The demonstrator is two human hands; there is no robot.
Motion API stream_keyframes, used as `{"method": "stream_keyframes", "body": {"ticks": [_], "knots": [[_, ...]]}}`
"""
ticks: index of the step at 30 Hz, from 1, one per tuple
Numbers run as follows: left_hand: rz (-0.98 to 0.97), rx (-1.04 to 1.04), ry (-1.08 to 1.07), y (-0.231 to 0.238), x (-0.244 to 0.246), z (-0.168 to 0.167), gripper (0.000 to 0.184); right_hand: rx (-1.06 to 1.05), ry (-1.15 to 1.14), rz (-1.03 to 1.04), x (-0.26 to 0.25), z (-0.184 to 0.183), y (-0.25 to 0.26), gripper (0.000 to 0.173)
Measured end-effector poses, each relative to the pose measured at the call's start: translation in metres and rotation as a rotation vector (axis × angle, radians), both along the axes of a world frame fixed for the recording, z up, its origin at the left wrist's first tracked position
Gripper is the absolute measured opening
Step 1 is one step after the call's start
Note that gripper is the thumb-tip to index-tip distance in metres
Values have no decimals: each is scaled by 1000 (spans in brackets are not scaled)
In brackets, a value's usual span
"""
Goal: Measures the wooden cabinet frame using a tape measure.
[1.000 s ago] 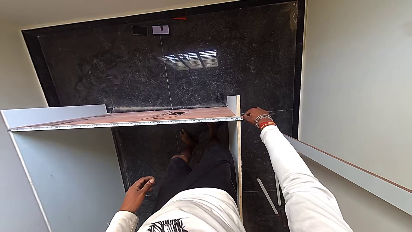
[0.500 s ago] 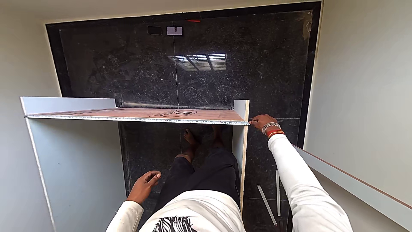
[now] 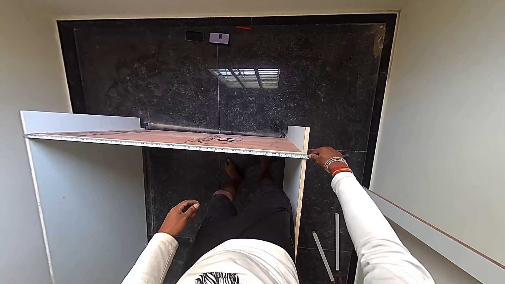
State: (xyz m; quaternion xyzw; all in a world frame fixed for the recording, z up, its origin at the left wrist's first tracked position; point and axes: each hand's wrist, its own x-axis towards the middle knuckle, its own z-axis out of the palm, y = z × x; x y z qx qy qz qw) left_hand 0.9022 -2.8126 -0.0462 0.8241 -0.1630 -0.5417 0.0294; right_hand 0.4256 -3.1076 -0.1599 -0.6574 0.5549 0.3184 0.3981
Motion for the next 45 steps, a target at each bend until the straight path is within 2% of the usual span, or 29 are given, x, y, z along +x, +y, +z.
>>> {"method": "stream_keyframes", "body": {"ticks": [5, 8, 10, 14, 16, 24, 30, 35, 45], "knots": [[265, -27, -45, -42, 36, -38, 33, -67, -35, 14, 4, 7, 10, 27], [356, -73, -93, -72, 54, -55, 37, -68, -23, 52, 6, 4, 13, 27], [354, -113, -124, -95, 61, -65, 44, -34, 0, 68, 4, -2, 8, 28], [232, -138, -159, -127, 59, -83, 77, -10, -40, 86, 2, -7, 4, 29], [172, -105, -148, -138, 52, -90, 83, -6, -56, 93, 0, -8, 4, 29], [118, -26, -155, -158, 15, -107, 89, 98, -19, 104, 6, -2, -10, 30], [86, -8, -160, -158, 16, -111, 89, 153, 1, 123, 7, -5, -19, 30], [145, -46, -115, -162, 10, -105, 83, 165, -8, 138, 5, -7, -22, 30], [168, -34, -119, -163, 3, -111, 88, 202, -59, 119, 3, -8, -26, 31]]}}
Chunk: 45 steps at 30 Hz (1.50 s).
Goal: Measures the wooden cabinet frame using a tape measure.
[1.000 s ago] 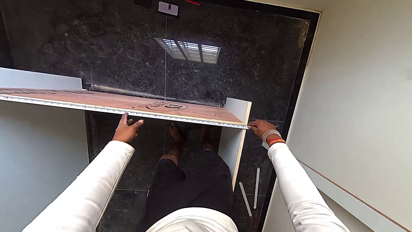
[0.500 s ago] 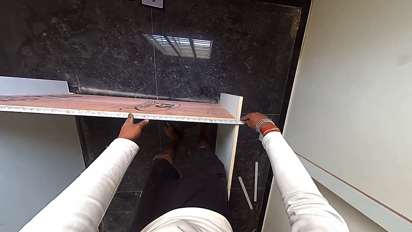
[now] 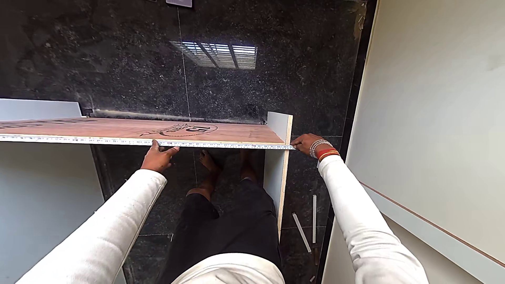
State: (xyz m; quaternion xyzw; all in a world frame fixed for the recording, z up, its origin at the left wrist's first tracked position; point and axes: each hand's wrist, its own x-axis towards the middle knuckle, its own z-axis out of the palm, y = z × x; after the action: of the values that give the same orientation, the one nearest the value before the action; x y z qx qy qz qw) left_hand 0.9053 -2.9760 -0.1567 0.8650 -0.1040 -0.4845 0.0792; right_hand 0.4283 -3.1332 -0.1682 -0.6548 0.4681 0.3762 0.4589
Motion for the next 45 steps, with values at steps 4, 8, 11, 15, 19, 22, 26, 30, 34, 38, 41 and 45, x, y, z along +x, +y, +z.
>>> {"method": "stream_keyframes", "body": {"ticks": [4, 8, 11, 15, 19, 22, 26, 30, 34, 38, 41, 45], "knots": [[-6, 10, 6, -2, 0, 2, 86, 2, -16, 7, -1, -2, 0, 30], [-2, 8, -3, -2, 1, 3, 82, 3, -17, 17, -1, -3, -1, 30], [-13, 8, -15, -1, 4, 2, 79, -5, -19, 20, -2, -3, 0, 30], [8, 5, -22, -4, 4, 1, 75, 1, -20, 27, -1, -2, -1, 30], [-5, 21, -25, -5, 2, 1, 76, 8, -25, 40, -2, -3, -2, 31], [-43, 58, -24, -6, 1, 2, 79, 3, -4, 57, -2, -5, -1, 30], [-34, 67, -22, -7, 4, 4, 78, -16, 60, 57, -2, -4, 1, 39], [-138, 15, -31, 6, 11, 11, 75, -34, 79, 58, 0, 2, 3, 40], [-211, -37, -8, 46, 13, 26, 58, -50, 82, 41, 3, 5, 3, 39], [-255, 49, 160, 102, 0, 54, 40, -36, 95, 36, 6, 7, 1, 39], [-288, 95, 228, 151, -7, 72, 40, -35, 114, 40, 8, 8, 1, 40], [-203, 149, 197, 208, -7, 86, 39, -38, 118, 45, 8, 4, 1, 42]]}}
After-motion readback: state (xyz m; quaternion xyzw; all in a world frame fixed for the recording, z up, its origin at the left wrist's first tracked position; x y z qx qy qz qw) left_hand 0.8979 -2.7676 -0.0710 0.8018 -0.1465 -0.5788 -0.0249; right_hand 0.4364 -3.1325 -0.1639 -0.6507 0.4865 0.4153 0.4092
